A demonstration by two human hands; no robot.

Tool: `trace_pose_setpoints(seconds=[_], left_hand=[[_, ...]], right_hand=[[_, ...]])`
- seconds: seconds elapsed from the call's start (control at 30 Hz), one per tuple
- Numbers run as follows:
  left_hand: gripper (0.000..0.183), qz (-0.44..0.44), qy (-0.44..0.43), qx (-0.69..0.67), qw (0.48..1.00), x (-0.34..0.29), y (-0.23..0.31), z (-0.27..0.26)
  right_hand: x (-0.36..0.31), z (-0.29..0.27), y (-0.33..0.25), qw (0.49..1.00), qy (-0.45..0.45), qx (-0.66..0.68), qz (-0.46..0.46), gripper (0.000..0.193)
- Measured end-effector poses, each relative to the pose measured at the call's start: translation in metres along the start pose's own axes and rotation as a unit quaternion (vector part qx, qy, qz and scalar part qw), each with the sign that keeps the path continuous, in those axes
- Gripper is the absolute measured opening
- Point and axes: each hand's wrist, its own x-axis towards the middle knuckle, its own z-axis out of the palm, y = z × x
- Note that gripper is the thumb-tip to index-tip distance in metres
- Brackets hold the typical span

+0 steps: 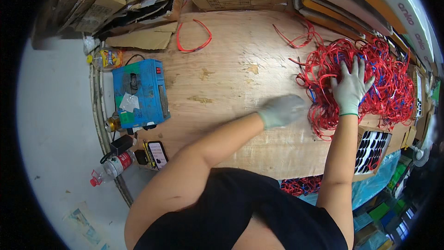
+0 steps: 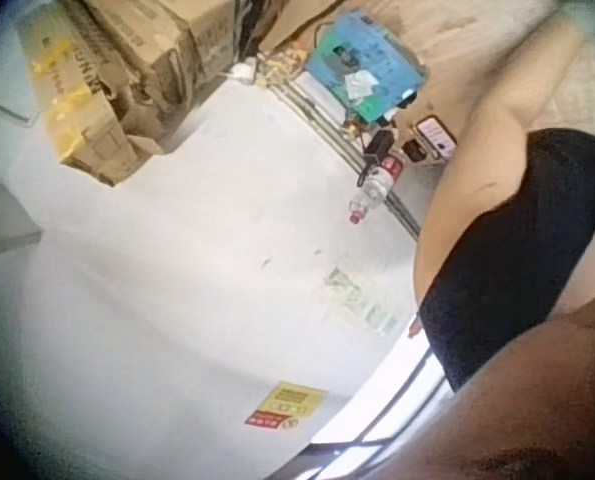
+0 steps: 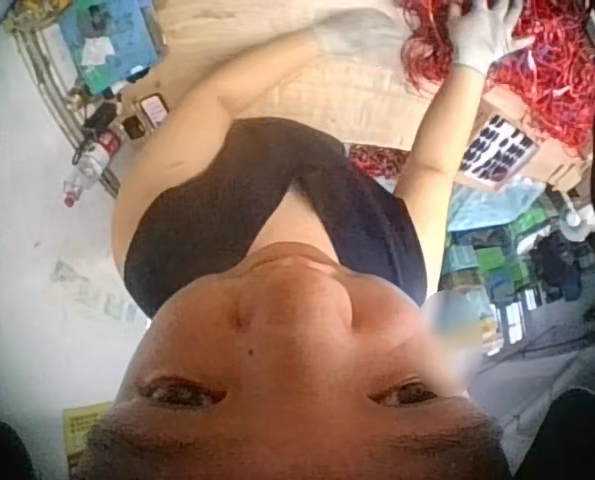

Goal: The person repeatedly picks red and blue wires from a pile, attaches them to black oval components in a tray, and places the finished units into a blue bin. The person also briefly handles a cardboard box and a smartphone on the table.

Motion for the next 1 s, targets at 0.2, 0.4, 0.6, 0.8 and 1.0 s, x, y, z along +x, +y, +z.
trace_pose_setpoints(seconds=[0.2,0.4,0.6,0.8,1.0], left_hand=[[0.038,-0.123,0.37,0.417,0.821,-0.066,-0.125,-0.15],[0.031,-0.222,0.342,0.39,0.825,-0.071,-0.161,-0.216],[0.024,-0.019,0.336,0.245,0.909,-0.071,-0.109,-0.149],[0.026,0.046,0.421,-0.133,0.896,-0.002,-0.009,-0.07],[0.026,0.29,0.362,-0.171,0.869,0.123,0.115,-0.009]], right_hand=[[-0.026,-0.026,-0.096,0.981,0.085,0.138,-0.106,0.06],[0.055,0.037,-0.174,0.978,0.057,0.082,-0.182,0.045],[0.084,0.034,-0.145,0.968,-0.077,0.004,-0.238,0.02],[0.02,-0.051,-0.069,0.944,0.174,0.189,-0.208,0.02],[0.006,-0.037,0.073,0.903,0.381,0.183,-0.071,0.021]])
